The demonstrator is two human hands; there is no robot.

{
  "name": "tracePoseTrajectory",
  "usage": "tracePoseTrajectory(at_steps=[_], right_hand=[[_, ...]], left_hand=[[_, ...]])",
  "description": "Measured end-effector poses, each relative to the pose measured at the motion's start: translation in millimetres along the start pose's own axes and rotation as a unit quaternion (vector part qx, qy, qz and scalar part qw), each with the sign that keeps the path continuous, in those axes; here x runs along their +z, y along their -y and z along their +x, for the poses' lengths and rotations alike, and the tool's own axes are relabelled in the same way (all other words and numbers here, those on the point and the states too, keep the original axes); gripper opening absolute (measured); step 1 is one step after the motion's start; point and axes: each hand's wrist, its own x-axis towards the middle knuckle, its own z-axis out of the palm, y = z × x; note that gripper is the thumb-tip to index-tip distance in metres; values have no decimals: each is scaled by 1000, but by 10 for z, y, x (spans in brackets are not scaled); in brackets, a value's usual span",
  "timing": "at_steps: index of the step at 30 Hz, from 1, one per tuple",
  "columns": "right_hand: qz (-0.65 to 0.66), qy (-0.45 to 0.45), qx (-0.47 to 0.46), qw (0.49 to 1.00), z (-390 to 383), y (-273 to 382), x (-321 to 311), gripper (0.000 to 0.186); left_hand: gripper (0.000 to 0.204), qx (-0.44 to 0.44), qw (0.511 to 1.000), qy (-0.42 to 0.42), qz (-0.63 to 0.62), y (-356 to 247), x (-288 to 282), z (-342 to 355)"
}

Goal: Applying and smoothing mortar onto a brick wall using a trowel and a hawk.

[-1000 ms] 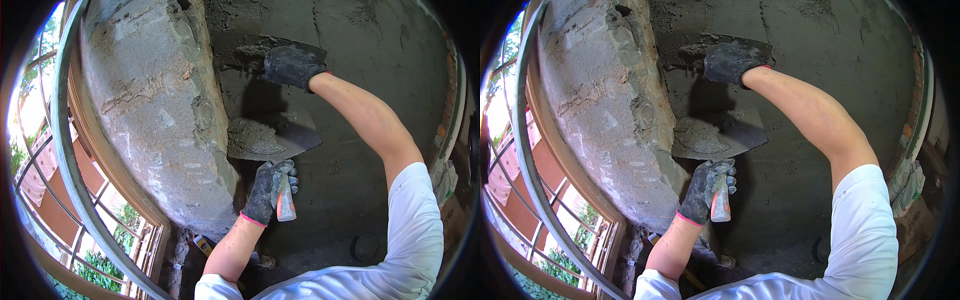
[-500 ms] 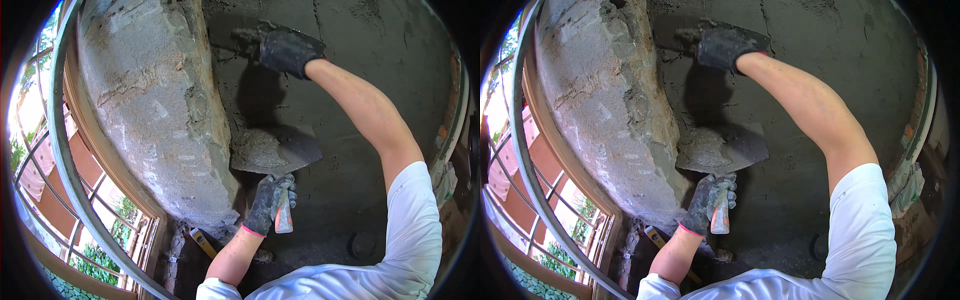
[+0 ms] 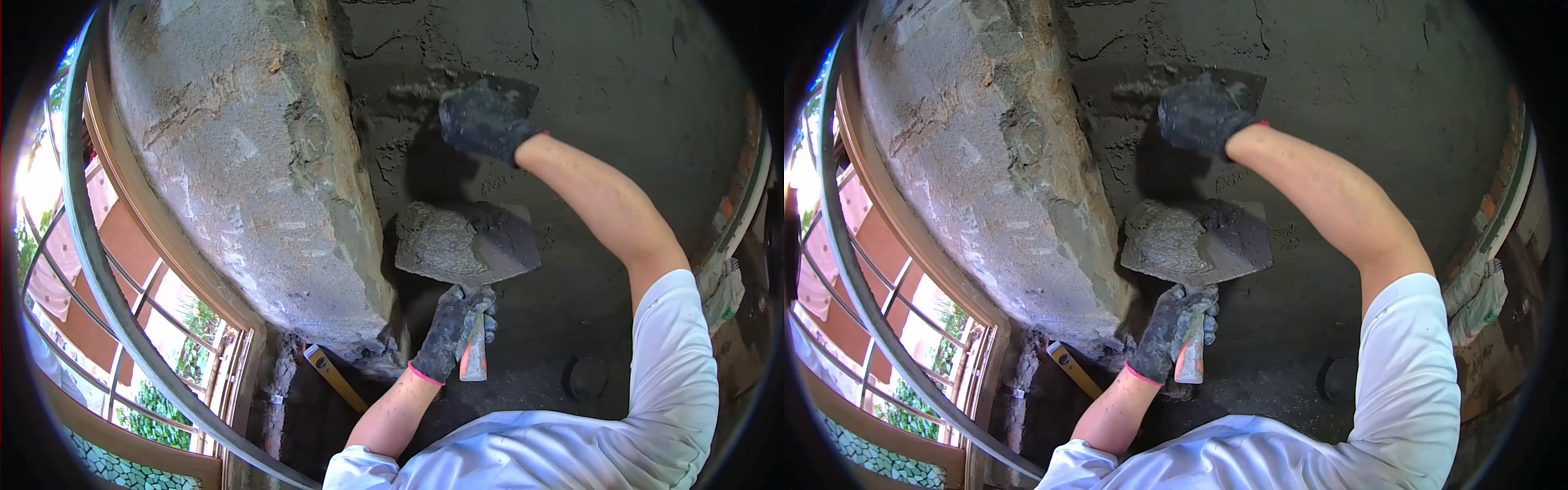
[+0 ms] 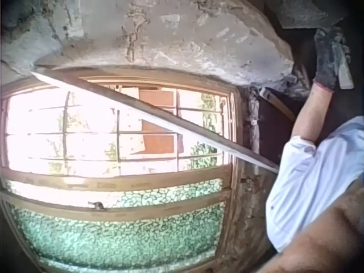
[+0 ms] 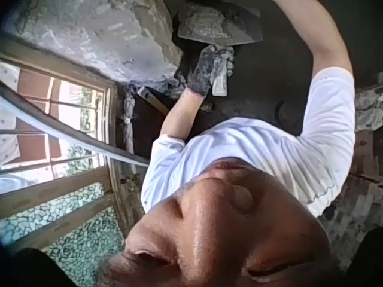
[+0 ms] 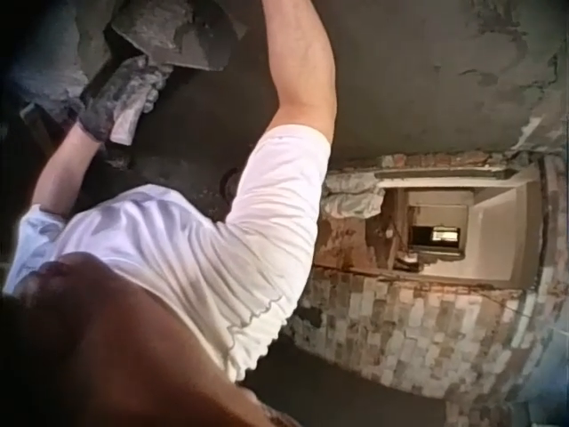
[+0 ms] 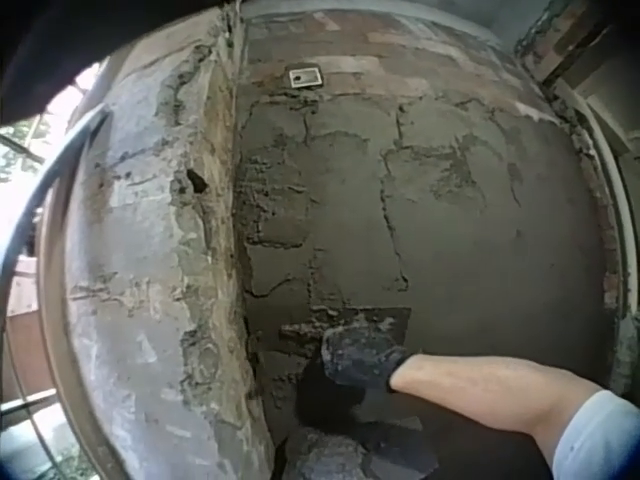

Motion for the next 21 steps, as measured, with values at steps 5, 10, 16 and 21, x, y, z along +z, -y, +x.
tracePoseTrajectory(at_steps=[5, 10, 16, 21], right_hand=[[120, 38, 80, 989, 289, -86, -302, 23], [28, -24, 17, 999, -289, 366, 159, 19], [-41, 42, -1, 998, -410, 505, 66, 16], [152, -13, 83, 985, 17, 246, -115, 17]], left_hand=[[16, -13, 1000, 4, -17, 94, 50, -82], [13, -13, 1000, -4, -16, 171, 34, -148], [10, -47, 999, -24, 0, 279, -41, -204], [14, -52, 998, -14, -19, 390, -102, -211]])
